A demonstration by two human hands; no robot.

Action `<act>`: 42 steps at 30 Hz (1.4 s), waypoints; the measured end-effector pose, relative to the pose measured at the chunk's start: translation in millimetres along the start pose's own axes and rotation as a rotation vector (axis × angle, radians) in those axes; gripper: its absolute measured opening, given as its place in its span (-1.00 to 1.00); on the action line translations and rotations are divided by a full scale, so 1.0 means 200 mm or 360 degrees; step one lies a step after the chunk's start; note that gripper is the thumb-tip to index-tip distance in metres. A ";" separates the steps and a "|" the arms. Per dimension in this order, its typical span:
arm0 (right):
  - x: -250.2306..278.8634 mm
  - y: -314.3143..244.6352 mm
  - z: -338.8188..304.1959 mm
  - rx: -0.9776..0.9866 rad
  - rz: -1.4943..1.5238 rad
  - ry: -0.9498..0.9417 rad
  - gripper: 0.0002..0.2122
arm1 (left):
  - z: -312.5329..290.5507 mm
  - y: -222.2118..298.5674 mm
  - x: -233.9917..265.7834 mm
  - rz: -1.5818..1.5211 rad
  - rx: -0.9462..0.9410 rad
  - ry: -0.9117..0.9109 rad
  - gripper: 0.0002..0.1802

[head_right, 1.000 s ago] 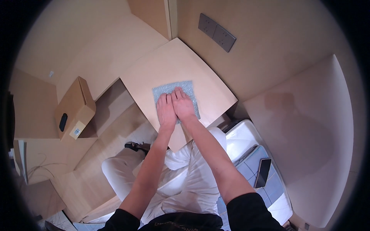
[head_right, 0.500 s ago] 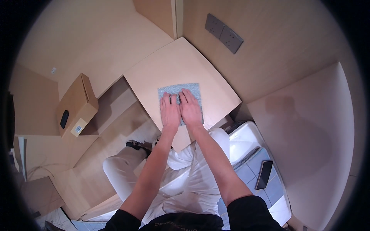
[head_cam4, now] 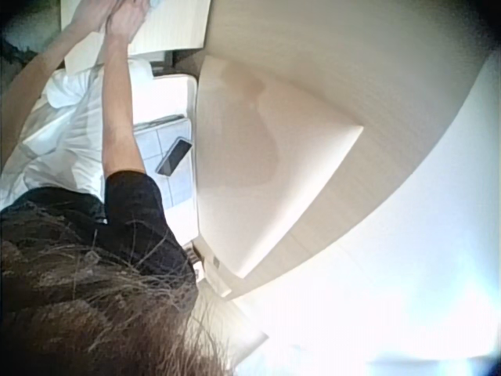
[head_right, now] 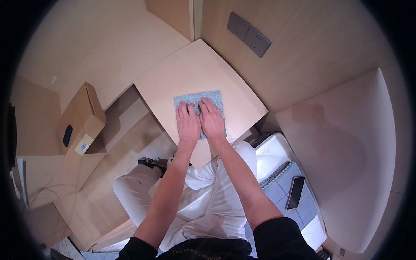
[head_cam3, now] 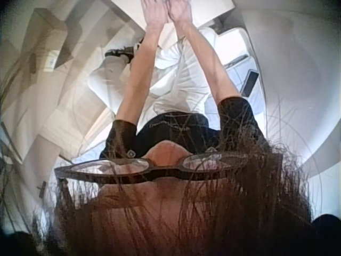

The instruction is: The person cleans the surface of a wooden bedside table by wiping it down with a cloth using both hands.

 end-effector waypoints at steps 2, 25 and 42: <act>0.00 -0.01 0.00 -0.0009 -0.0007 0.0004 -0.62 | 0.00 0.00 -0.01 0.0015 -0.0007 0.0006 -0.52; 0.00 0.00 0.00 -0.0004 -0.0048 0.0025 -0.68 | 0.00 0.01 0.02 -0.0020 0.0007 0.0081 -0.60; 0.00 -0.02 0.01 -0.0016 -0.0029 -0.0037 -0.65 | 0.01 0.01 0.02 -0.0053 -0.0019 0.0115 -0.60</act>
Point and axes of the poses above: each hand's wrist, its own z-axis towards the middle knuckle, its own x-axis out of the back of the hand, y = z × x, the point moved 10 cm from there along z, towards the middle knuckle
